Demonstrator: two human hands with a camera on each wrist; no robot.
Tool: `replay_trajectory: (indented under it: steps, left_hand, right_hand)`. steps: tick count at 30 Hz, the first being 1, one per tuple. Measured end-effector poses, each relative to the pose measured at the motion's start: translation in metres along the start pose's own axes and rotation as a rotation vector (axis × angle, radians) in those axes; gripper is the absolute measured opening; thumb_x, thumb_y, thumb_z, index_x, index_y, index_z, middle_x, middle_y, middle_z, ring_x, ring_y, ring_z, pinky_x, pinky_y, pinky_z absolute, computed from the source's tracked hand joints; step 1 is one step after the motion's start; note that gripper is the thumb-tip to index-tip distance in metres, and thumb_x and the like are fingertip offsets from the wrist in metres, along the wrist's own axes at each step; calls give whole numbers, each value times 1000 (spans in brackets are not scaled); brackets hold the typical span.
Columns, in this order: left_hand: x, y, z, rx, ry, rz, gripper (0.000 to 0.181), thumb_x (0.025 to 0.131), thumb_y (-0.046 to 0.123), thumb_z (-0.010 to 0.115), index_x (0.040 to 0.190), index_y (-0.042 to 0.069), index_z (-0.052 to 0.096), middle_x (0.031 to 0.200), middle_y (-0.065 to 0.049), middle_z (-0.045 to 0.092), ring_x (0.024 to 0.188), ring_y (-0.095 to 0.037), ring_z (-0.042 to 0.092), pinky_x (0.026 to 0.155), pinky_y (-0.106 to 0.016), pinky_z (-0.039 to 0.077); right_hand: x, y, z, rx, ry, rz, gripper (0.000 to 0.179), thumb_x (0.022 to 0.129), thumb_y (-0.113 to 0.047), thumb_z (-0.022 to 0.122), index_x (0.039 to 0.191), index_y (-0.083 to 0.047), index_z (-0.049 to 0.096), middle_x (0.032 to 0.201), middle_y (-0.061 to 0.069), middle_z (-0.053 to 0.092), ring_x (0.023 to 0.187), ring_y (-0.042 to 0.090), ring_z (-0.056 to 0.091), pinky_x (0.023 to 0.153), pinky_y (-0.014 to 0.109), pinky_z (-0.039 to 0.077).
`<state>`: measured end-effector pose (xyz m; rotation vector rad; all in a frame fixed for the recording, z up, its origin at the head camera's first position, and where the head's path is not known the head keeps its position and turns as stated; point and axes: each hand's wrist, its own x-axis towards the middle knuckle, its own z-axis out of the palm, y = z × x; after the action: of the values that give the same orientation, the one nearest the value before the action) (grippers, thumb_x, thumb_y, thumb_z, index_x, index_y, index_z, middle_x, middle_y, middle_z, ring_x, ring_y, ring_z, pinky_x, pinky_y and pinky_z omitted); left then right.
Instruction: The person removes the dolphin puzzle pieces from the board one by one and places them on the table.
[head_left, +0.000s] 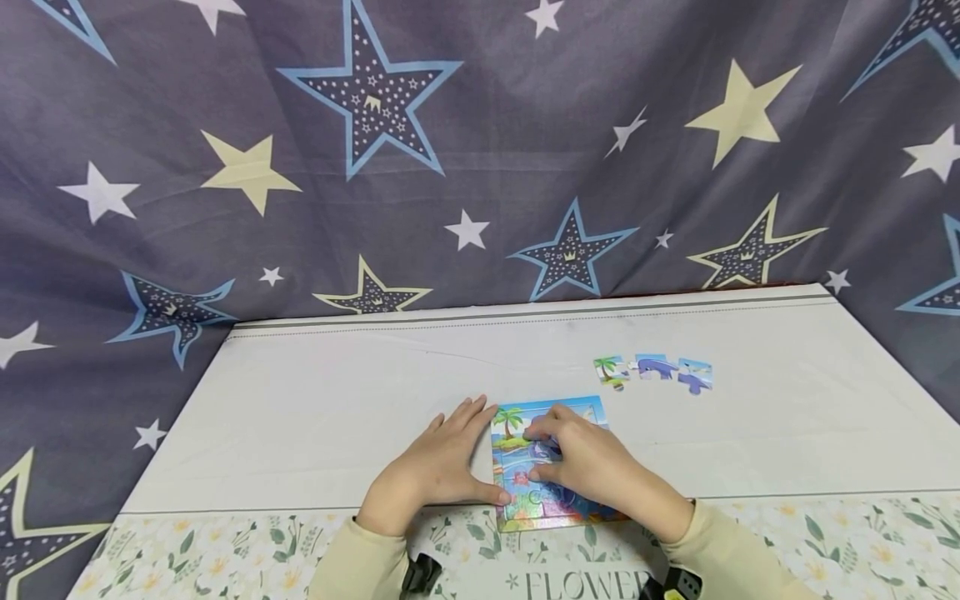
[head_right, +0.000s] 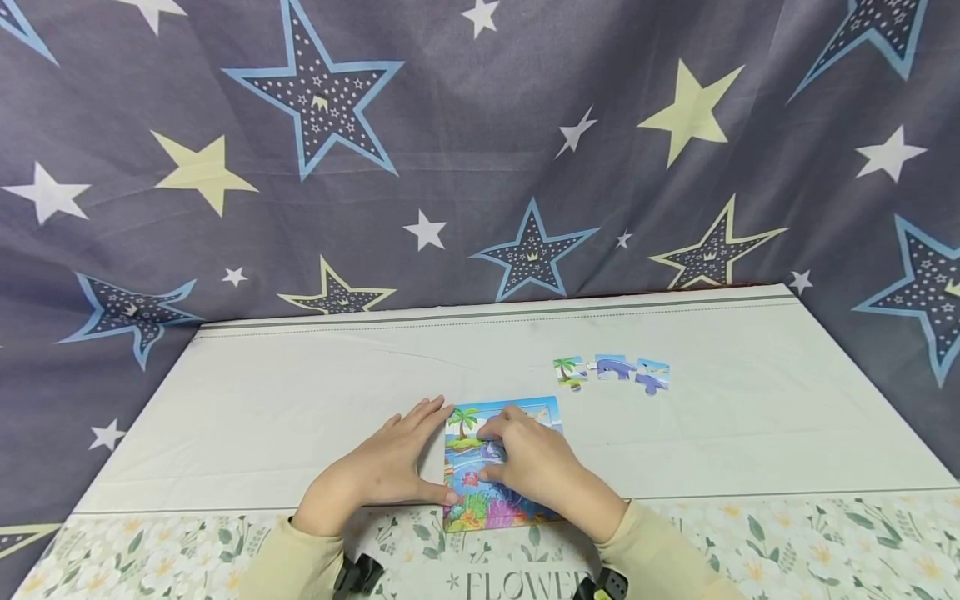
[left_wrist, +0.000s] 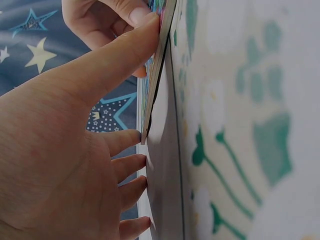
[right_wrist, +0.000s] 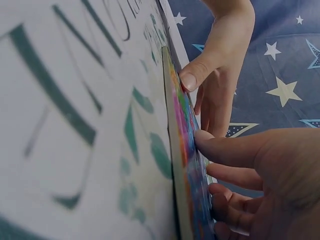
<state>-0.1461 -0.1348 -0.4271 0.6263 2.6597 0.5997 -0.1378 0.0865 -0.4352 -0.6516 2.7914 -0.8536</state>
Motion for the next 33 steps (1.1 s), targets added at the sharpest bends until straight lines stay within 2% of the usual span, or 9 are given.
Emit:
replay_trajectory:
  steps: [6,15,23,33]
  left_hand:
    - [-1,2,0,16,1,-7,113,70,58,82,157,9,28,163,-11,20,150,-29,15,119,-55,14]
    - [0,2,0,15,1,-14,113,69,58,82,157,9,28,163,-11,20,150,-29,15,119,-56,15]
    - [0,3,1,16,0,-22,112,69,57,82,156,9,29,163,-11,21,150,-29,16,118,-57,16]
    - [0,3,1,30,-8,-20,111,71,57,80,157,10,28,164,-11,19,150,-29,15,119,-57,15]
  right_hand:
    - [-1,0,1,6,4,-11,35,79,-22,85,111,-13,74,105,-2,58,84,12,58,66,35,53]
    - [-1,-1,2,10,37,4,32,77,-18,86,106,-16,72,99,-6,57,83,11,55,65,34,51]
    - [-1,0,-2,96,73,54,22,81,-13,82,99,-19,72,93,-7,60,82,10,55,70,33,49]
    - [0,1,-4,180,57,-15,12,88,-11,76,95,-15,67,75,-13,59,59,5,49,54,25,41]
